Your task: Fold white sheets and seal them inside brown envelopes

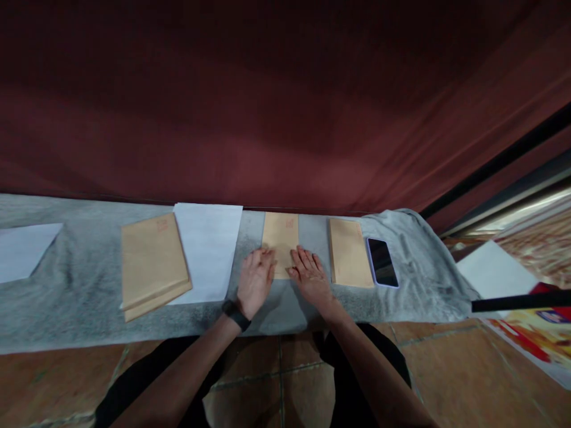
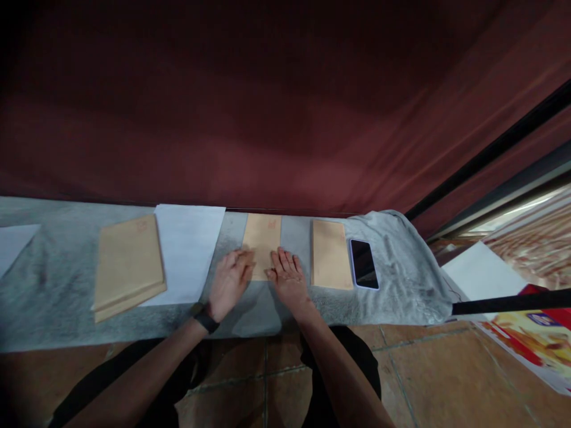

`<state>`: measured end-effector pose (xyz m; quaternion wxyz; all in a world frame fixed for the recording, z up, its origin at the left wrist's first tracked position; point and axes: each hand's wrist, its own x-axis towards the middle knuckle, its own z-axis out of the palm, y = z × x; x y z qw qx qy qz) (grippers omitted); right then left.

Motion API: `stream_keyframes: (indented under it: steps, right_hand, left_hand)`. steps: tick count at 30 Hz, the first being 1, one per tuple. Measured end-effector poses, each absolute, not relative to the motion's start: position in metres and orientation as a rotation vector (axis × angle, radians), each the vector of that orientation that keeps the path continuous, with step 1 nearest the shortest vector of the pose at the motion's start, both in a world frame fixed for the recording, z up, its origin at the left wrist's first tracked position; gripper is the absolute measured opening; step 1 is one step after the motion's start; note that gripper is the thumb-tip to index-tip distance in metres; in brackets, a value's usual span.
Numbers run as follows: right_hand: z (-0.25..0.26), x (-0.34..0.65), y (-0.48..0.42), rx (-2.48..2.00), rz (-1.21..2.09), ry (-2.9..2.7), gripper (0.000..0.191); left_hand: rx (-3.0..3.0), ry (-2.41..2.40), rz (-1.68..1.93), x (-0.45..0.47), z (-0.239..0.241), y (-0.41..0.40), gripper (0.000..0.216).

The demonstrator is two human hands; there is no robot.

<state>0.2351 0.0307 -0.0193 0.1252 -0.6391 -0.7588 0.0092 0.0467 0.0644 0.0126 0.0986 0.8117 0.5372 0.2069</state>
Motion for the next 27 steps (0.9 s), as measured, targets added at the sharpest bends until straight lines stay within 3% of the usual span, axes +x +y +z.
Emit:
stream_keyframes:
  steps: [3, 8, 17, 27]
  right_hand:
    - [-0.018, 0.237, 0.03, -1.849, 0.05, -2.245, 0.055]
    - [-0.019, 0.245, 0.031, -1.802, 0.067, -2.323, 0.054]
    - [-0.016, 0.248, 0.04, -1.827, 0.097, -2.246, 0.051]
    - [-0.018, 0.253, 0.059, -1.845, 0.224, -2.161, 0.049]
  left_hand:
    - [2.599, 1.212, 0.635, 0.065, -0.001, 0.051, 0.049]
    - [2.665, 1.246, 0.571, 0.076, -0.02, 0.039, 0.069]
    - [2.733, 1.276, 0.47, 0.061, -0.014, 0.046, 0.06]
    - [2.829, 0.97, 0.418, 0.048, -0.013, 0.04, 0.065]
